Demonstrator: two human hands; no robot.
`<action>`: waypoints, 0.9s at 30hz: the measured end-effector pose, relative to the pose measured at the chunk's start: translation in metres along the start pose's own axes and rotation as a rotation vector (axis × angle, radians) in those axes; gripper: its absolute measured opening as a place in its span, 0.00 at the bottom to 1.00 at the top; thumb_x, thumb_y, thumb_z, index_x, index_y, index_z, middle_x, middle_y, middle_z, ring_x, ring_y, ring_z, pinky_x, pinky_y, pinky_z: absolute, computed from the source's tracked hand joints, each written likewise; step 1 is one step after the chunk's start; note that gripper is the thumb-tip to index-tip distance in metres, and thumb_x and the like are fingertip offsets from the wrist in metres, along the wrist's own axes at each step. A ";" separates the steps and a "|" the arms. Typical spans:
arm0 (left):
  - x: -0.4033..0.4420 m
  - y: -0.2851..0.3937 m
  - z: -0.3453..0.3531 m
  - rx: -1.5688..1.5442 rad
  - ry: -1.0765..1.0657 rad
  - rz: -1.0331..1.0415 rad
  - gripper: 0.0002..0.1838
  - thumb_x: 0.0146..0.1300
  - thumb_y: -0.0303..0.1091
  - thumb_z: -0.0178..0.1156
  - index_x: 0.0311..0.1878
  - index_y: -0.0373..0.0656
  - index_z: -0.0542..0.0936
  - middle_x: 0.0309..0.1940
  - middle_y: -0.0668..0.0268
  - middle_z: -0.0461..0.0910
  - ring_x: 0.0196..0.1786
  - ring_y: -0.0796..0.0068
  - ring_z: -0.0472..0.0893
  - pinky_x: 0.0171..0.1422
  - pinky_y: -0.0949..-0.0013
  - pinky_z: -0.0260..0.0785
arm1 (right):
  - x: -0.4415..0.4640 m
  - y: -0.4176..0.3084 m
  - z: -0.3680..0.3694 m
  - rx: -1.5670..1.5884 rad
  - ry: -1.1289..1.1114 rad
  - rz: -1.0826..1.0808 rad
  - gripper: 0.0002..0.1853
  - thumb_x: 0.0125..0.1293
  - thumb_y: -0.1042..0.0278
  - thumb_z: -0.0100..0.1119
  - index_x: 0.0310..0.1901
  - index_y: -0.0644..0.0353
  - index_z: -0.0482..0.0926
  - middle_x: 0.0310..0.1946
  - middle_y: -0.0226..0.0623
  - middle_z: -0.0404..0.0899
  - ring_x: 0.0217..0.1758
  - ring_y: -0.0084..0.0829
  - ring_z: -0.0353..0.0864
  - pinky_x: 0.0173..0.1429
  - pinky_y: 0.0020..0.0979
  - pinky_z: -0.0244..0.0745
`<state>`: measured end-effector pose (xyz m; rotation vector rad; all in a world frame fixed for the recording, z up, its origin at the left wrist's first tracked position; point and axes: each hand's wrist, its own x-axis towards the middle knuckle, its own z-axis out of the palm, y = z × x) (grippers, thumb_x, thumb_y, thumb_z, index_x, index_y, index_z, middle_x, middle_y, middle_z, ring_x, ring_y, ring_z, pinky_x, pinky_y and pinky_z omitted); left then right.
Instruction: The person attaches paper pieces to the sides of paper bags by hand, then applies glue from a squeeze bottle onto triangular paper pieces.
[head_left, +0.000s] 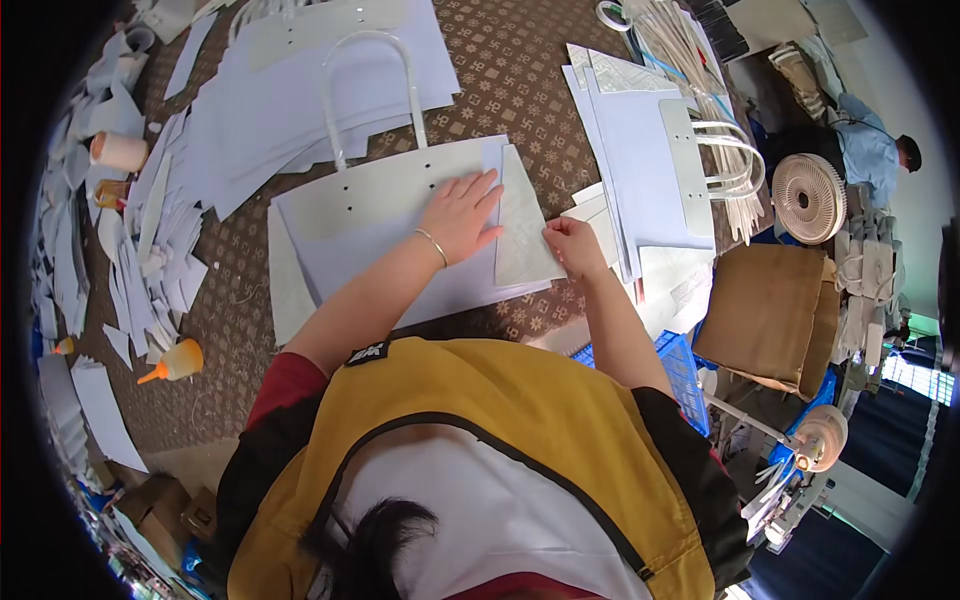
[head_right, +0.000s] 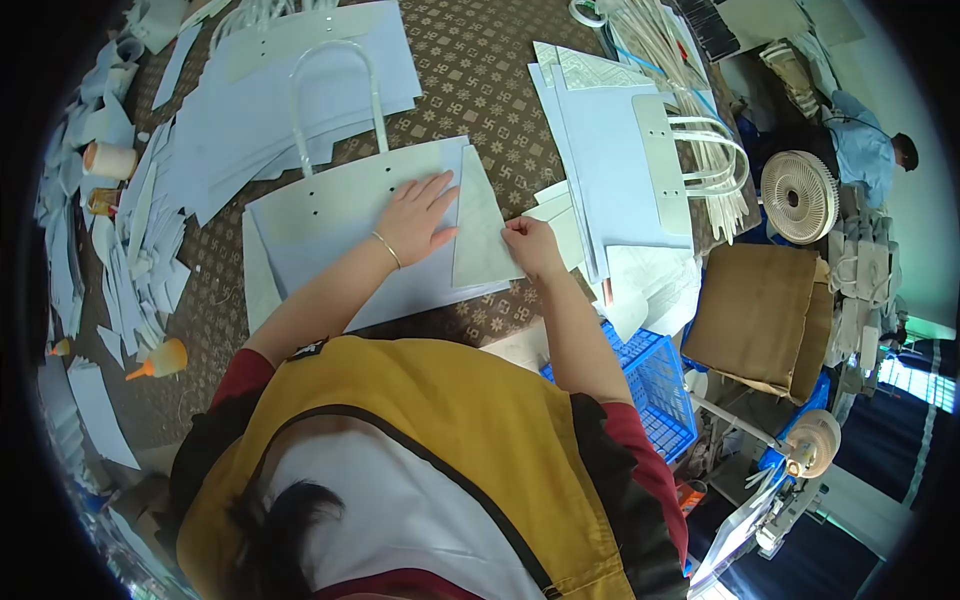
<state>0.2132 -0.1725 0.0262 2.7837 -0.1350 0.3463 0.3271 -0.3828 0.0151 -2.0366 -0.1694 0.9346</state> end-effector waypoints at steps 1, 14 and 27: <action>0.008 -0.003 0.006 -0.003 -0.010 0.000 0.30 0.57 0.48 0.58 0.60 0.42 0.69 0.64 0.60 0.63 0.65 0.62 0.62 0.66 0.58 0.54 | 0.003 0.002 -0.002 0.005 -0.003 0.009 0.06 0.60 0.70 0.59 0.35 0.63 0.78 0.24 0.26 0.76 0.26 0.16 0.71 0.31 0.18 0.66; 0.047 -0.017 0.030 0.052 -0.178 -0.017 0.34 0.58 0.53 0.56 0.63 0.42 0.66 0.67 0.61 0.60 0.66 0.65 0.60 0.65 0.59 0.52 | 0.013 0.013 -0.003 0.156 0.027 -0.007 0.06 0.59 0.73 0.60 0.37 0.65 0.79 0.26 0.29 0.79 0.29 0.16 0.74 0.34 0.20 0.68; 0.051 -0.018 0.035 0.032 -0.171 -0.069 0.34 0.57 0.55 0.57 0.64 0.51 0.66 0.69 0.59 0.56 0.66 0.62 0.59 0.66 0.58 0.52 | 0.010 0.007 0.000 0.074 0.107 -0.033 0.06 0.59 0.74 0.59 0.38 0.65 0.77 0.25 0.26 0.77 0.27 0.15 0.71 0.33 0.18 0.67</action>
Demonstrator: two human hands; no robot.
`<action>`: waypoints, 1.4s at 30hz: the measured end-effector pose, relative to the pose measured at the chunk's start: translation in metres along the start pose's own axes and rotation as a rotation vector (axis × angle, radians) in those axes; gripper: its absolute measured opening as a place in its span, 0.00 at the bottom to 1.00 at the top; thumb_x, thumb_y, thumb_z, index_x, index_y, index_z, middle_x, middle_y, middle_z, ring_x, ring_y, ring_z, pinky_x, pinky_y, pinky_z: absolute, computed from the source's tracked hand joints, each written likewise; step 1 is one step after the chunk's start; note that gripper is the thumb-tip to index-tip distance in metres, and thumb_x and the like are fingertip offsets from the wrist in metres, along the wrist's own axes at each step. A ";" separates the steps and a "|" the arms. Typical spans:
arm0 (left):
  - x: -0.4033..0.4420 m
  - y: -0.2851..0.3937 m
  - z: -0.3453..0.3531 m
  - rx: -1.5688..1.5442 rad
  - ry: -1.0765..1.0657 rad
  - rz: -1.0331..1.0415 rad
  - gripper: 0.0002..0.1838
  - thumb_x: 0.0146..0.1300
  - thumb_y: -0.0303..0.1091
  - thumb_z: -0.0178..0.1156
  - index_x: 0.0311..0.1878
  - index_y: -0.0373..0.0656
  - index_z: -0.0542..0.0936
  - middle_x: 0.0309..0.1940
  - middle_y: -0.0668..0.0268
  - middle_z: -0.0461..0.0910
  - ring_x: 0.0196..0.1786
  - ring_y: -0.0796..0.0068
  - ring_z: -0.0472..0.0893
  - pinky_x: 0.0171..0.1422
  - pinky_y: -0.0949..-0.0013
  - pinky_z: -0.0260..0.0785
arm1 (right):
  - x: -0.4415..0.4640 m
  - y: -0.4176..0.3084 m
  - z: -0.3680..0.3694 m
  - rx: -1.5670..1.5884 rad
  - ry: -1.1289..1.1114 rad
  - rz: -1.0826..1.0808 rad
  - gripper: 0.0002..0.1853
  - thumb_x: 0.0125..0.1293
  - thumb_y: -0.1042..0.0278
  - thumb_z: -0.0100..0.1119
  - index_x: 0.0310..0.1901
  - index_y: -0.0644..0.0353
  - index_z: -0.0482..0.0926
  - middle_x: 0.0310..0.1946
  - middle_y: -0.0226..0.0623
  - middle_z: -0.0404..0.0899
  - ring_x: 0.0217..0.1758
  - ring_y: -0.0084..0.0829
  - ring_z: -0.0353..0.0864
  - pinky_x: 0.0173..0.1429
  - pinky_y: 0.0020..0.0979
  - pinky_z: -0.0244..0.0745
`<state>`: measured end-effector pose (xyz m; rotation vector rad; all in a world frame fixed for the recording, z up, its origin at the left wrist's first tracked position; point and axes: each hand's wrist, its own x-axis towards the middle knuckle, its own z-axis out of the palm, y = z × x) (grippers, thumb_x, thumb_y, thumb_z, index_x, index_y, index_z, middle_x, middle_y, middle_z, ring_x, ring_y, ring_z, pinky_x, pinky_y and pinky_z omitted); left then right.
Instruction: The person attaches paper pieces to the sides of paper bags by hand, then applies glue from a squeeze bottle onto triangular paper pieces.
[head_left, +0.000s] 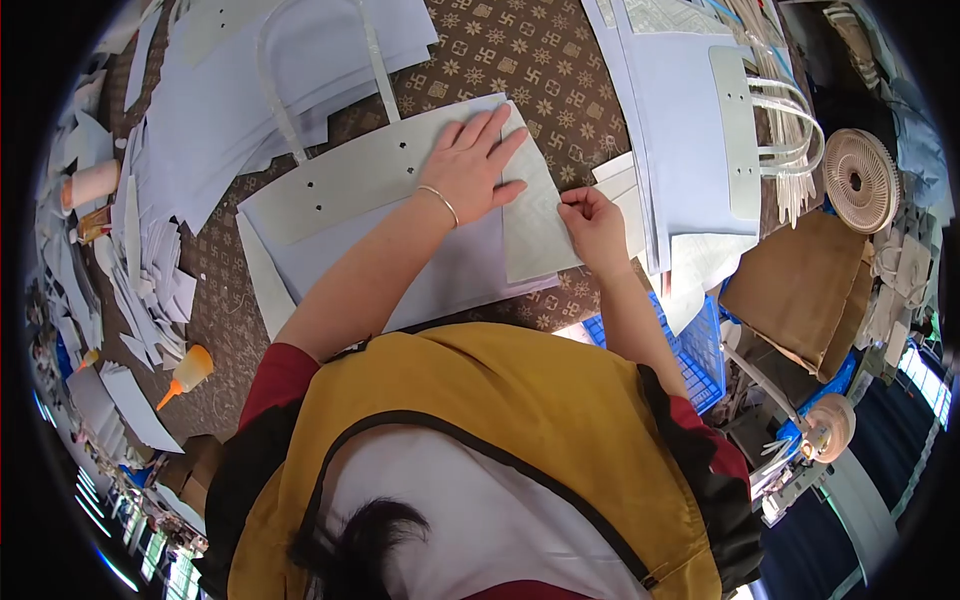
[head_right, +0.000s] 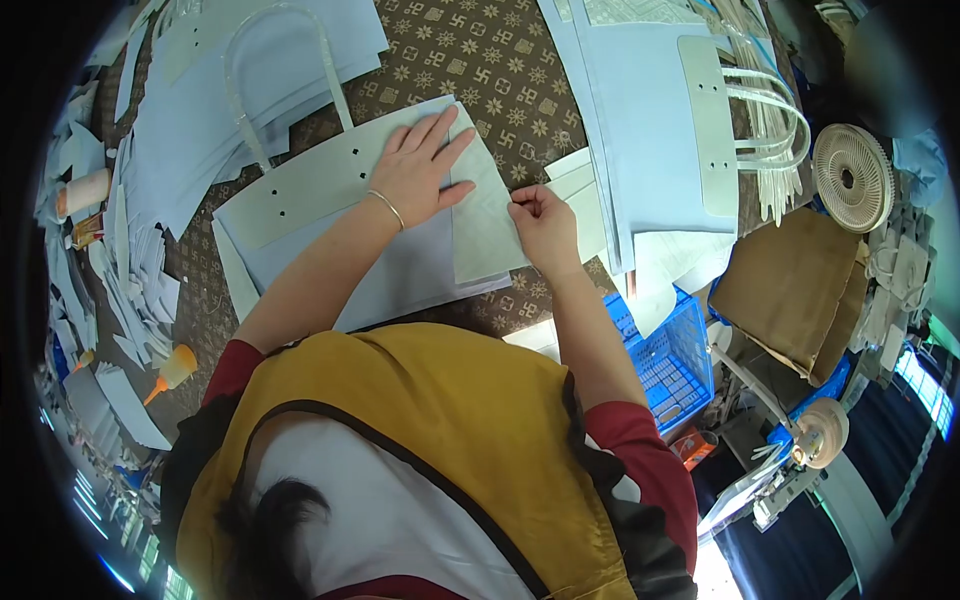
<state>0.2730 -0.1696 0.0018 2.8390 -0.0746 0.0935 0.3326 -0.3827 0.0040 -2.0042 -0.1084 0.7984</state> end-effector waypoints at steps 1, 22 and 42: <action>0.000 0.000 0.000 0.005 0.004 -0.003 0.34 0.56 0.55 0.57 0.65 0.50 0.66 0.69 0.59 0.56 0.66 0.62 0.59 0.66 0.58 0.51 | 0.000 0.000 0.002 -0.037 0.024 -0.021 0.07 0.59 0.74 0.60 0.38 0.64 0.77 0.24 0.26 0.77 0.27 0.15 0.72 0.33 0.19 0.67; 0.002 0.013 -0.015 0.146 -0.249 -0.041 0.65 0.35 0.75 0.61 0.71 0.42 0.51 0.72 0.52 0.45 0.72 0.62 0.47 0.71 0.60 0.40 | -0.040 -0.003 -0.017 -0.393 -0.005 -0.117 0.20 0.51 0.69 0.67 0.45 0.58 0.72 0.26 0.35 0.75 0.30 0.30 0.77 0.39 0.30 0.73; -0.008 0.007 -0.012 0.080 -0.240 -0.010 0.63 0.38 0.72 0.62 0.71 0.42 0.49 0.72 0.49 0.42 0.73 0.55 0.46 0.72 0.56 0.41 | -0.093 0.019 0.047 -1.004 0.159 -0.630 0.39 0.56 0.39 0.54 0.62 0.60 0.65 0.67 0.45 0.57 0.68 0.43 0.60 0.71 0.52 0.47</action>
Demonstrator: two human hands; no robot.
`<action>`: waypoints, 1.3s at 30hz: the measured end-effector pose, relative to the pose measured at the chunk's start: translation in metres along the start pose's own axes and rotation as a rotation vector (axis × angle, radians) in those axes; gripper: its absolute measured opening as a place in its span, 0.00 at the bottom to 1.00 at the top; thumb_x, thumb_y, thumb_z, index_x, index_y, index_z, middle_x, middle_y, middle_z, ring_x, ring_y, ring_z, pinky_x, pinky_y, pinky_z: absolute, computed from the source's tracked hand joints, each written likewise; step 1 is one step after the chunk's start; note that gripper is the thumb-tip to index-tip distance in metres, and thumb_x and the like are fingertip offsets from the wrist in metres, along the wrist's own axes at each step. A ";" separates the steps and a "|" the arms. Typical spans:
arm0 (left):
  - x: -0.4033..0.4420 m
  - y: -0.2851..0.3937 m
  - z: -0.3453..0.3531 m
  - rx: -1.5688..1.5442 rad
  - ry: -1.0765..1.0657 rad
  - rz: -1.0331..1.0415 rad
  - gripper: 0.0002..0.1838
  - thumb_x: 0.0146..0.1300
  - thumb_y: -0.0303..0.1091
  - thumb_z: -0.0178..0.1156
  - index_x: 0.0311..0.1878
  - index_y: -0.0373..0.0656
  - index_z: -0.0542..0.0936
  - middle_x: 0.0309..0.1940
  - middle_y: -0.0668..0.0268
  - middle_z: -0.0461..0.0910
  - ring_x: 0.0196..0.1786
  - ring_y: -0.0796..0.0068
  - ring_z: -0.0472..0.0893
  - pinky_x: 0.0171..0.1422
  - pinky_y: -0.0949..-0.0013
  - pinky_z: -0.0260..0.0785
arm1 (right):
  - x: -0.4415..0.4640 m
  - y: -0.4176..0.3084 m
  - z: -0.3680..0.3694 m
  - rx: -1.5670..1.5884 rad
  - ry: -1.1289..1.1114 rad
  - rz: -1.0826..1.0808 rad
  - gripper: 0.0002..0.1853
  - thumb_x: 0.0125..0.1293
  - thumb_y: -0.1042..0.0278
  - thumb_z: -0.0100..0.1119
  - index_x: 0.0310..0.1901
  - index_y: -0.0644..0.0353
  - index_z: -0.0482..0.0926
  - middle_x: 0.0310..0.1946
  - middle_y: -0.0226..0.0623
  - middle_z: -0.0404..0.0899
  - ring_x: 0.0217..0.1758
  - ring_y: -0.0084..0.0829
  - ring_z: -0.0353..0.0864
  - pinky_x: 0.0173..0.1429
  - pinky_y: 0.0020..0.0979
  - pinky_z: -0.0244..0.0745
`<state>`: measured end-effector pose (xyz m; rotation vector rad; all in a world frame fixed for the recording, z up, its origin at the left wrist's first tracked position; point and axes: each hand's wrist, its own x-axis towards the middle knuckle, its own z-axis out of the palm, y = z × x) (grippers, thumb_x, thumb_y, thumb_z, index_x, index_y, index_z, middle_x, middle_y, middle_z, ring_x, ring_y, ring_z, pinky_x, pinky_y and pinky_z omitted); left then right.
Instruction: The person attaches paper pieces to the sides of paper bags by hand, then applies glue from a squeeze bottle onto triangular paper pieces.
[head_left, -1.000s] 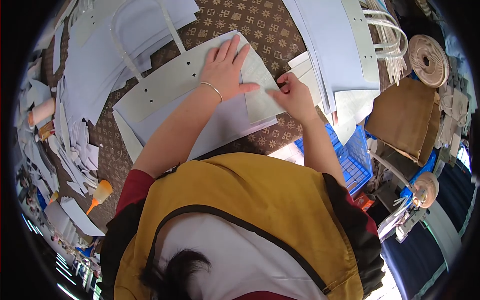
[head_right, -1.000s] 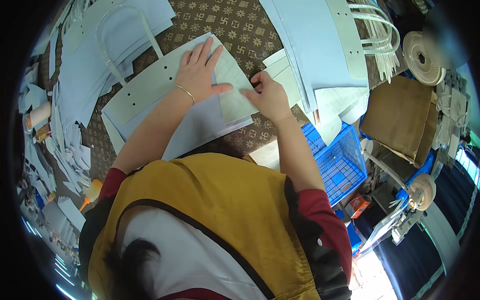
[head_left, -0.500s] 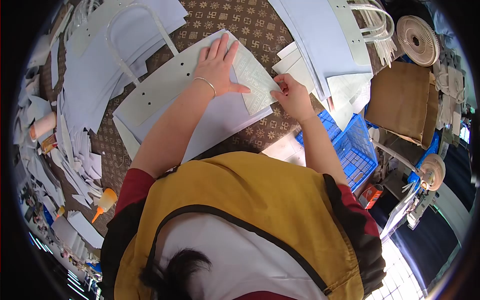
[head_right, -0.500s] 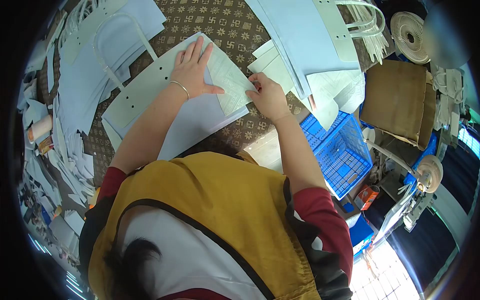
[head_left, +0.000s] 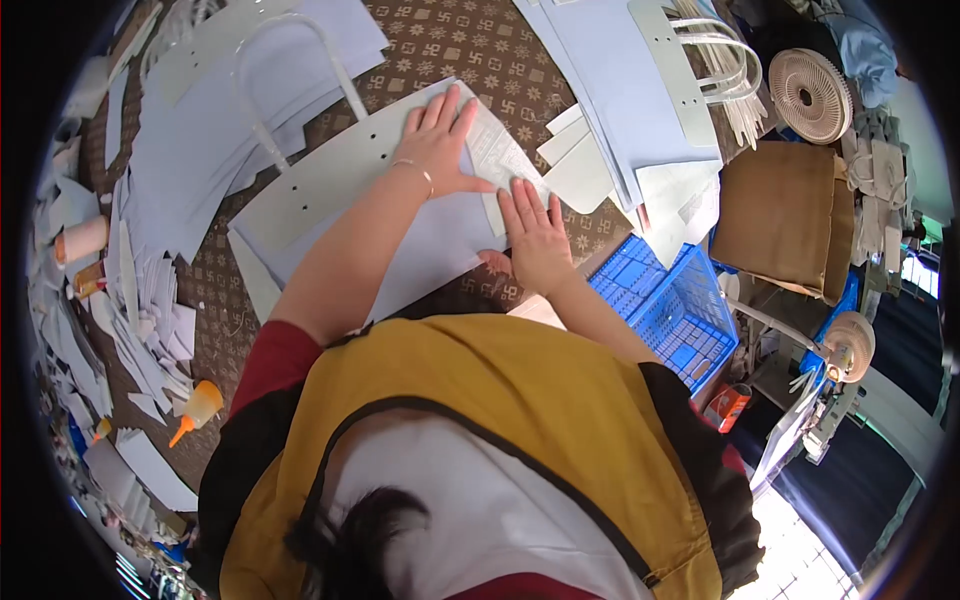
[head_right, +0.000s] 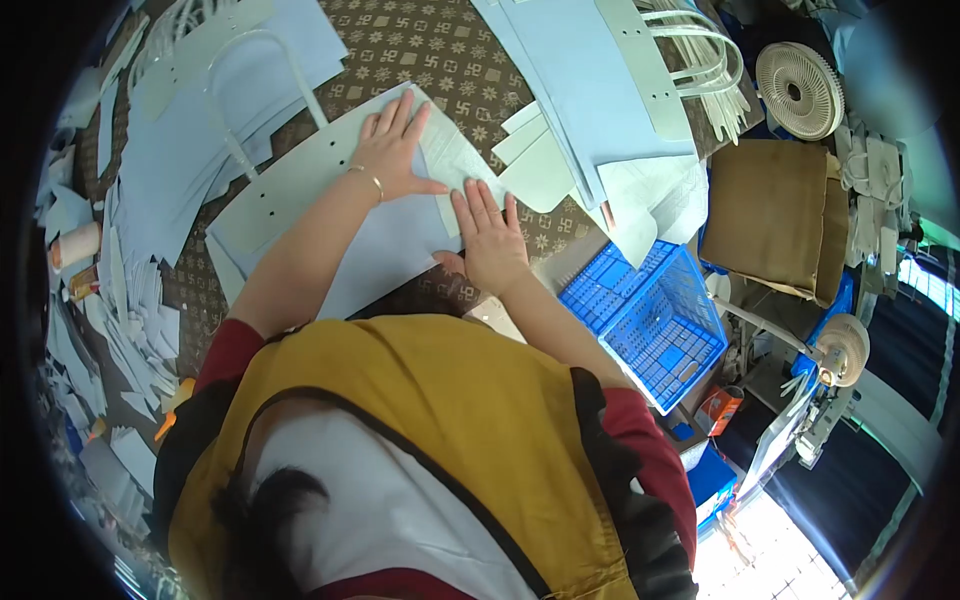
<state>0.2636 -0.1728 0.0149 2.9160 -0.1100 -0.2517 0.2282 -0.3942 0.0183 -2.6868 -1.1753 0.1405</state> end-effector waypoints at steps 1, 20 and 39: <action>0.001 -0.001 0.003 -0.091 0.041 -0.007 0.60 0.41 0.69 0.63 0.71 0.42 0.51 0.72 0.49 0.44 0.73 0.55 0.48 0.72 0.57 0.43 | 0.006 -0.005 -0.007 0.003 -0.022 0.016 0.40 0.57 0.37 0.53 0.63 0.60 0.64 0.68 0.45 0.56 0.69 0.43 0.59 0.72 0.53 0.45; -0.223 -0.110 0.013 0.062 0.171 -1.002 0.44 0.61 0.62 0.46 0.72 0.43 0.50 0.74 0.59 0.41 0.75 0.57 0.42 0.74 0.47 0.36 | 0.153 -0.030 -0.040 -0.276 -0.448 0.052 0.44 0.62 0.31 0.38 0.71 0.56 0.49 0.73 0.40 0.45 0.76 0.36 0.42 0.74 0.50 0.37; -0.231 -0.139 0.003 -0.106 0.106 -0.911 0.45 0.60 0.63 0.46 0.72 0.42 0.49 0.74 0.62 0.42 0.75 0.58 0.40 0.73 0.43 0.36 | 0.128 -0.025 0.000 -0.087 0.170 0.153 0.38 0.67 0.44 0.44 0.71 0.56 0.47 0.72 0.44 0.47 0.75 0.41 0.44 0.73 0.52 0.36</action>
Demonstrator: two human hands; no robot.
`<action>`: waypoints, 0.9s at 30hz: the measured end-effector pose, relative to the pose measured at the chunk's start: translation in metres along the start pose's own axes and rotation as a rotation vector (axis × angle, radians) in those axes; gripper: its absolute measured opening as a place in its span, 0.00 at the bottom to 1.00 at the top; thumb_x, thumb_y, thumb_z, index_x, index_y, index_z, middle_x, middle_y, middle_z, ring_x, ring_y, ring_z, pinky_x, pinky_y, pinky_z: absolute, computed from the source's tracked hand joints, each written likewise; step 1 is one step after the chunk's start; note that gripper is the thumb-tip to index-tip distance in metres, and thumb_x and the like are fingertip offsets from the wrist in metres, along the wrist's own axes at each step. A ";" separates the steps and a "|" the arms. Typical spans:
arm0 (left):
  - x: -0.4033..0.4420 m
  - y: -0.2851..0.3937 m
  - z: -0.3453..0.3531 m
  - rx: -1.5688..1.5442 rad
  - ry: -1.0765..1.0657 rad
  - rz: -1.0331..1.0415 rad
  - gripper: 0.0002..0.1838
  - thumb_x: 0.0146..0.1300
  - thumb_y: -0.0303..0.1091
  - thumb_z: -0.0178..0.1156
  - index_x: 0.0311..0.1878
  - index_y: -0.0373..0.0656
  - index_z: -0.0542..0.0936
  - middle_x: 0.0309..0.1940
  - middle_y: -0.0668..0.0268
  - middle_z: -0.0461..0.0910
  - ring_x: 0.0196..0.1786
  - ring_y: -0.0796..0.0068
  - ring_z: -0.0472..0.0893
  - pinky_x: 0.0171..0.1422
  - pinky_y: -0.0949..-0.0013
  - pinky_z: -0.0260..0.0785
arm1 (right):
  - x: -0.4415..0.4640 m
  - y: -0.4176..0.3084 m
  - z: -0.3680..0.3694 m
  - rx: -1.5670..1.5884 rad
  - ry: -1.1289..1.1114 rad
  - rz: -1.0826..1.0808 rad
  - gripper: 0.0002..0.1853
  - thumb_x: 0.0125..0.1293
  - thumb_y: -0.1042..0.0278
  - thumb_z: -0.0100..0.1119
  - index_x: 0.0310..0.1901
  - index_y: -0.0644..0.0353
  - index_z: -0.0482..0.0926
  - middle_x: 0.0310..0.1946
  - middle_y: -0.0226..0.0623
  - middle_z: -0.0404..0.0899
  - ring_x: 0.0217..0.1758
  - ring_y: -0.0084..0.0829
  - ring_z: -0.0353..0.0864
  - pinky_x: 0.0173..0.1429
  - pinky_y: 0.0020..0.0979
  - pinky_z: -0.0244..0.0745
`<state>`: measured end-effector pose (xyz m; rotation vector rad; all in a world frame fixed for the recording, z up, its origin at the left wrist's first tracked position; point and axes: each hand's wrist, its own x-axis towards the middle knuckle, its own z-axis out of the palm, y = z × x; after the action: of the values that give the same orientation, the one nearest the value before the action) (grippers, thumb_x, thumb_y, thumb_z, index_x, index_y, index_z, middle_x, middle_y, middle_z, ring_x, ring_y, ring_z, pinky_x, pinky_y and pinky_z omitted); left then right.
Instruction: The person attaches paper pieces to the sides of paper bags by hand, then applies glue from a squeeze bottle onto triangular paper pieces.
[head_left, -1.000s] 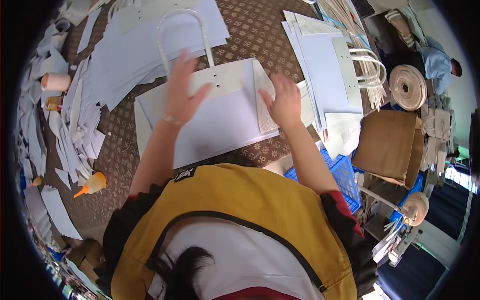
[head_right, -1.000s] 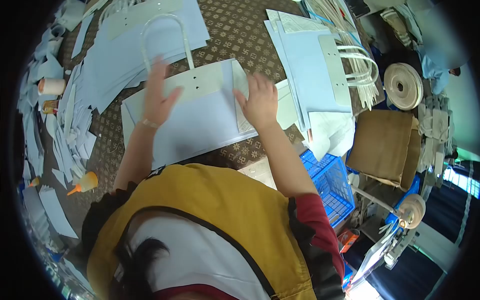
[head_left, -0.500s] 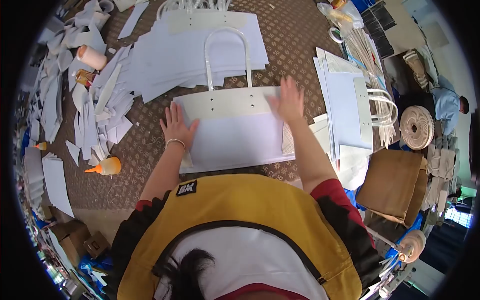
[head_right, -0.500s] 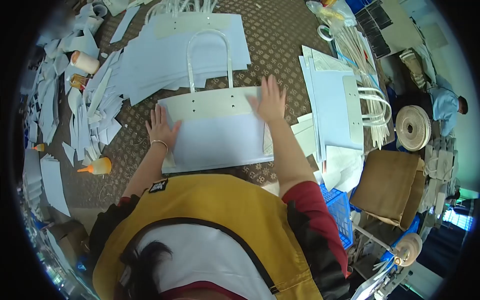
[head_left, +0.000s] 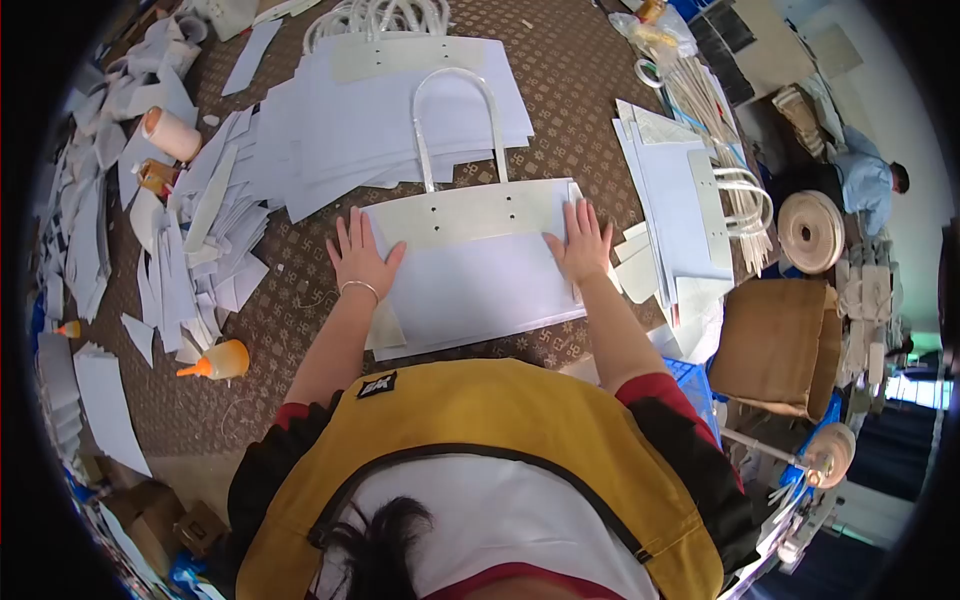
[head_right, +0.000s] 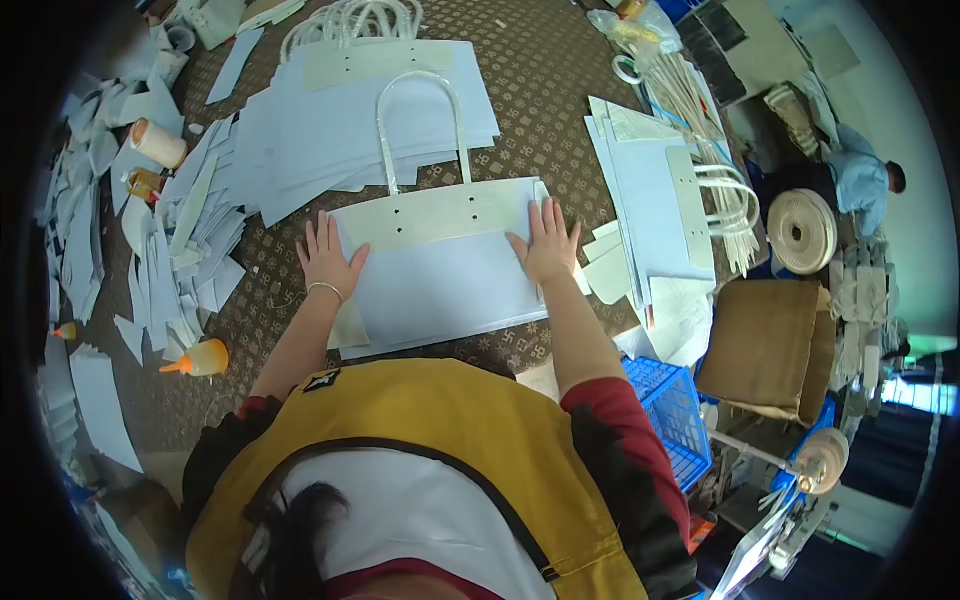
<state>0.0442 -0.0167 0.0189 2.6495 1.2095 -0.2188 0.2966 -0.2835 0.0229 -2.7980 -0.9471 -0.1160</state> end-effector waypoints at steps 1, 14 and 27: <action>0.004 -0.002 0.013 0.027 0.081 0.031 0.45 0.60 0.63 0.47 0.71 0.41 0.50 0.74 0.61 0.43 0.75 0.58 0.40 0.73 0.42 0.36 | -0.007 -0.007 -0.003 -0.151 -0.287 -0.022 0.36 0.68 0.46 0.44 0.71 0.56 0.48 0.72 0.43 0.47 0.75 0.41 0.44 0.73 0.52 0.37; -0.107 0.003 0.020 -0.041 0.035 0.502 0.43 0.56 0.59 0.55 0.69 0.40 0.57 0.71 0.51 0.49 0.74 0.51 0.45 0.70 0.35 0.32 | -0.094 -0.008 -0.020 -0.076 -0.270 0.155 0.39 0.64 0.40 0.47 0.70 0.54 0.51 0.72 0.41 0.47 0.76 0.38 0.43 0.73 0.54 0.37; -0.152 0.015 0.025 0.002 0.094 0.480 0.39 0.55 0.54 0.59 0.67 0.48 0.62 0.71 0.57 0.52 0.73 0.50 0.49 0.72 0.37 0.32 | 0.080 -0.088 -0.028 -0.171 -0.431 -0.304 0.40 0.52 0.37 0.61 0.60 0.57 0.64 0.56 0.45 0.71 0.64 0.40 0.65 0.68 0.51 0.54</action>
<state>-0.0441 -0.1431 0.0306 2.8776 0.5612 -0.0125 0.3061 -0.1733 0.0738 -2.8664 -1.5235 0.4002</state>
